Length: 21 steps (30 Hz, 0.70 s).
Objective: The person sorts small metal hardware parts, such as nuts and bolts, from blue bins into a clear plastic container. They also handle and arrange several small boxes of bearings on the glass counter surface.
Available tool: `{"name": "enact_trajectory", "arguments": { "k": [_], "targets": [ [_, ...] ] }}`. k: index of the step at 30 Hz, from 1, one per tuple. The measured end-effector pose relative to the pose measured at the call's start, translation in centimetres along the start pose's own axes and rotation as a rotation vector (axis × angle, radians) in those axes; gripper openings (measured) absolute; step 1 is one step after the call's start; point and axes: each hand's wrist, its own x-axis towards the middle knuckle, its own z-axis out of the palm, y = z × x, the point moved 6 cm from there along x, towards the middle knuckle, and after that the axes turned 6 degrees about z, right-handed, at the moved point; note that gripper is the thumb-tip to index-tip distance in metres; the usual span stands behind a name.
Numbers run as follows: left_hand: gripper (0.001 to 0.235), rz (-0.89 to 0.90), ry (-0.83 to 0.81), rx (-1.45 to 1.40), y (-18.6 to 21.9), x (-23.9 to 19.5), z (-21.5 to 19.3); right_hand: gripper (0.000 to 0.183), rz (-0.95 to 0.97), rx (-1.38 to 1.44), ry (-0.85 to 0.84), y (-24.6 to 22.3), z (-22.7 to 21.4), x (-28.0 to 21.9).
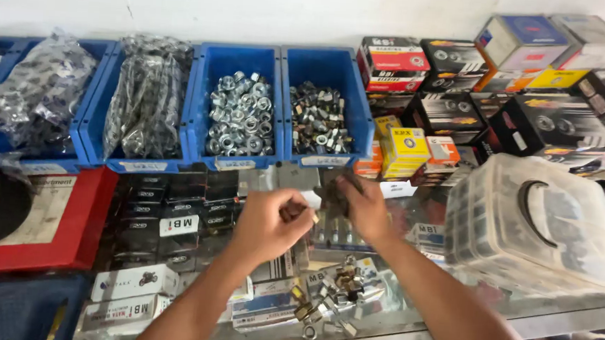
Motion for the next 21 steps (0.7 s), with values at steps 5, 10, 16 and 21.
{"name": "enact_trajectory", "arguments": {
  "k": [5, 10, 16, 21],
  "targets": [
    [0.019, 0.214, -0.016, 0.304, 5.3, 9.5, -0.8, 0.034, -0.112, -0.162, -0.032, -2.5, 1.7, -1.8],
    [0.042, 0.377, 0.107, 0.619, 9.2, 13.6, -3.2, 0.044, -0.271, -0.233, -0.109, -1.7, 1.3, -1.3],
    [0.026, 0.136, -0.405, 0.374, 5.1, -2.5, 0.4, 0.034, -0.171, -0.175, -0.178, -2.7, 1.6, -1.4],
    [0.028, 0.188, -0.087, 0.527, 7.2, -11.4, 0.3, 0.026, -0.353, -0.292, -0.221, -2.2, 2.5, -1.0]
  ]
}}
